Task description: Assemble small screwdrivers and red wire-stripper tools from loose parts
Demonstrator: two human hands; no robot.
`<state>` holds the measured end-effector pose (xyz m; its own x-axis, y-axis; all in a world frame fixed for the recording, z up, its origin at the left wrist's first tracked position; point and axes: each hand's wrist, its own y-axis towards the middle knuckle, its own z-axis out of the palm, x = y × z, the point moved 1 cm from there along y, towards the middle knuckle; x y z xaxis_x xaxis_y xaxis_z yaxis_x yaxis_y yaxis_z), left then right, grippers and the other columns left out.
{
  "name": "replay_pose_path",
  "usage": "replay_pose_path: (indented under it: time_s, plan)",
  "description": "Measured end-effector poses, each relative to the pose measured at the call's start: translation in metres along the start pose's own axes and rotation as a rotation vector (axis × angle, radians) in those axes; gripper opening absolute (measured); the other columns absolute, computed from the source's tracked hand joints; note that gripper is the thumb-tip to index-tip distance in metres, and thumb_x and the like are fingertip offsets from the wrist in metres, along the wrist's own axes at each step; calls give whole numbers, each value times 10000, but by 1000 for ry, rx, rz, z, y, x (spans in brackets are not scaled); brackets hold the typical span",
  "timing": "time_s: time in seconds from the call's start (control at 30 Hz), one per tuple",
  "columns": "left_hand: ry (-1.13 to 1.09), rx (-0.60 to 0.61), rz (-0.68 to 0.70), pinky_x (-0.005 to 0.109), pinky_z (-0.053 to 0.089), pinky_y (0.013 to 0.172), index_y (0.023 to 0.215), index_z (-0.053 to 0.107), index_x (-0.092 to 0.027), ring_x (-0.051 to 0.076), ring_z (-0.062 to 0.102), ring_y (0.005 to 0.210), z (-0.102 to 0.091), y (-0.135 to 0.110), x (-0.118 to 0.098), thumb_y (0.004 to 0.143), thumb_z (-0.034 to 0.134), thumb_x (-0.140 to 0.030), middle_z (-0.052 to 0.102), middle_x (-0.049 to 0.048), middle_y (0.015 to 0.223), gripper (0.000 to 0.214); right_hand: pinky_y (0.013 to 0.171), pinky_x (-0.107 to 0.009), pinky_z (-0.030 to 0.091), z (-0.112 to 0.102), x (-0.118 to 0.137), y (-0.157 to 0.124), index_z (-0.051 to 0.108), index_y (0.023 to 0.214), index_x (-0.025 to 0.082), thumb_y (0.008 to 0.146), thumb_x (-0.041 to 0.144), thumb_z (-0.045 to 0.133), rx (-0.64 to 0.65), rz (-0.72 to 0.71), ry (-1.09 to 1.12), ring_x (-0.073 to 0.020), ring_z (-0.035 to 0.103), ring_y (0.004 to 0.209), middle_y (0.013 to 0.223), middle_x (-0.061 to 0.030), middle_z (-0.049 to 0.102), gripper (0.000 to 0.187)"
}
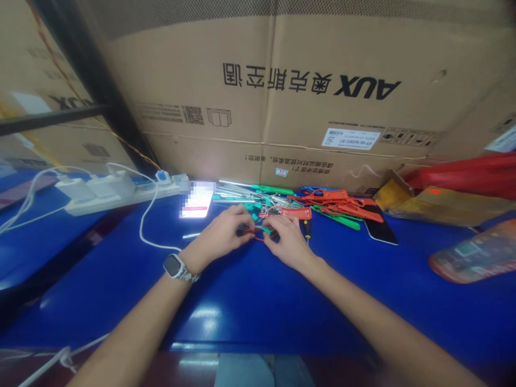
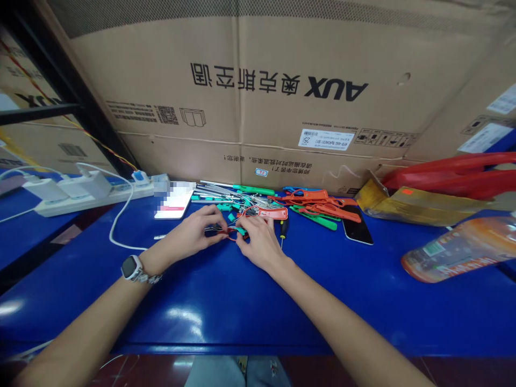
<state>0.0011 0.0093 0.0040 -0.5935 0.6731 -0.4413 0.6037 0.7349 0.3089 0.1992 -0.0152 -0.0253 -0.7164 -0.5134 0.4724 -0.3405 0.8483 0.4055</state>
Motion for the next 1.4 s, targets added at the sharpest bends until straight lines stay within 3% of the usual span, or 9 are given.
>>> replay_pose_path:
  time_s: [0.3,0.67,1.0,1.17,1.4]
  plan:
    - [-27,99,-32,286,482,734,922,746,-219,163,627,786,12,-1,3,897,615,-229,635,35,948,133,885,-350,390,4,-4,2,618,901,201,826,151,583,-13,-18,38,-200,620,899,960,-40,678,96]
    - [-6,122,-36,294,481,703,905,766,-203,167,612,733,13,3,3,902,601,-225,638,50,881,167,816,-316,419,0,-2,7,639,862,193,867,173,589,17,-57,-39,-179,584,834,912,-37,635,54]
    - [3,98,-51,287,483,698,894,756,-191,160,611,728,15,1,1,900,602,-199,646,54,895,154,811,-379,362,-18,21,20,672,785,181,877,143,561,205,-112,-389,-273,547,994,965,-105,640,149]
    - [2,97,-28,290,486,693,891,756,-197,165,613,727,19,0,3,917,582,-224,645,57,881,178,662,-331,358,-26,27,31,691,771,177,839,99,573,336,-58,-381,-237,606,767,826,-98,677,156]
    - [39,97,-17,305,497,719,914,761,-207,179,628,757,18,1,-2,935,560,-262,659,72,905,209,515,-282,296,-33,22,64,696,646,212,669,37,639,535,-5,-352,-165,538,538,589,-17,620,185]
